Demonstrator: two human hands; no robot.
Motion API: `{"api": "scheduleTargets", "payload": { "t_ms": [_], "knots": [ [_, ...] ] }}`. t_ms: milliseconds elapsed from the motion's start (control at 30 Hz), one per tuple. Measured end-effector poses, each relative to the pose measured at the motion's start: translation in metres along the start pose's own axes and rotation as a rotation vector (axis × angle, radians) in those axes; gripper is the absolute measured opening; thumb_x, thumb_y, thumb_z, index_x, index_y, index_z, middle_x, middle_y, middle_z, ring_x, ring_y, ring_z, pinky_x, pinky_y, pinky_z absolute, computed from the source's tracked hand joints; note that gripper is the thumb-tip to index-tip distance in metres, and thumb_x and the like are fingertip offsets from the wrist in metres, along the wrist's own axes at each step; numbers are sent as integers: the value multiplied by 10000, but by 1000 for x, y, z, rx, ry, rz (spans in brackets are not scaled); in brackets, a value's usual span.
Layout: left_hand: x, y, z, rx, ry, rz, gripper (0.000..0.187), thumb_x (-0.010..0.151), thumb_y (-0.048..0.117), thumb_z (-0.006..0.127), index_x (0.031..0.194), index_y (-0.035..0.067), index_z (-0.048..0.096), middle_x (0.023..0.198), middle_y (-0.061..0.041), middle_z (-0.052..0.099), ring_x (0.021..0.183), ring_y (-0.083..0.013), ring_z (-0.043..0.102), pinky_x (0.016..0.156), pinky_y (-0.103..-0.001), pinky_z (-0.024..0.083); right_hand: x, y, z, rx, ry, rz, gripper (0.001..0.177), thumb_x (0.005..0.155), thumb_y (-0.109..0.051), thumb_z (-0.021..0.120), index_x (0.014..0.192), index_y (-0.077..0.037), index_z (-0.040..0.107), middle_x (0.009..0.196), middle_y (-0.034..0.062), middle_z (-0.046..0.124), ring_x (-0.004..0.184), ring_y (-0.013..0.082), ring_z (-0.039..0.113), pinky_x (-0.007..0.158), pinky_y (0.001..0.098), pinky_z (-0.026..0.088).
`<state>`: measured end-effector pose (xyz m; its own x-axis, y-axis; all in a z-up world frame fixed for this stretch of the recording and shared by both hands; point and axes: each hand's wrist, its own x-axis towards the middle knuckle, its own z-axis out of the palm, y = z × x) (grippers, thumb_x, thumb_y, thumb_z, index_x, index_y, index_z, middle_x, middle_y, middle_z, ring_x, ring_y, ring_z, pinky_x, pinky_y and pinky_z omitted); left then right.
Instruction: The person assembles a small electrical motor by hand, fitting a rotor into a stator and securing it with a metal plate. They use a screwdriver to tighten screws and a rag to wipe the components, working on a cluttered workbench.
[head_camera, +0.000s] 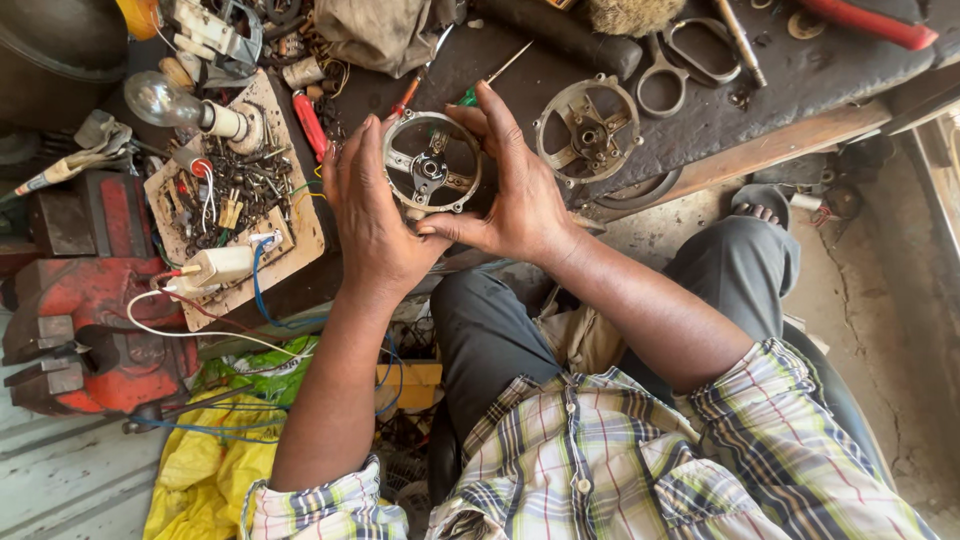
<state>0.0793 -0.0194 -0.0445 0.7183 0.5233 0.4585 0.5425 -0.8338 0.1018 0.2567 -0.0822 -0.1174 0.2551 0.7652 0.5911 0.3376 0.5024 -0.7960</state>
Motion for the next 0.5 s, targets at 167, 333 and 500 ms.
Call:
{"api": "scheduleTargets", "payload": {
  "t_ms": [167,333,500],
  "knots": [
    [3,0,4,0,20,-16,1119,890,563,872,1606,-6,227,1538,-189,499,1460,-348,473,1283,-582,210,1,2,0,-16,-7,0,1316,803,-596,919,1645,-42,72,1526,248,557,1397,368,637,1143,439,568],
    [4,4,4,3,21,-59,1149,864,614,894,1597,4,253,1535,-182,512,1477,-339,480,1301,-602,184,-1,2,0,-33,-21,13,1294,815,-595,906,1643,-45,78,1548,242,541,1397,365,623,1152,446,561],
    [4,3,-2,-21,-8,-120,1172,798,657,900,1561,6,294,1505,-182,526,1461,-338,473,1268,-619,165,-2,1,-1,-19,-38,-14,1246,866,-564,886,1658,-59,69,1543,231,509,1405,348,602,1160,429,547]
  ]
}}
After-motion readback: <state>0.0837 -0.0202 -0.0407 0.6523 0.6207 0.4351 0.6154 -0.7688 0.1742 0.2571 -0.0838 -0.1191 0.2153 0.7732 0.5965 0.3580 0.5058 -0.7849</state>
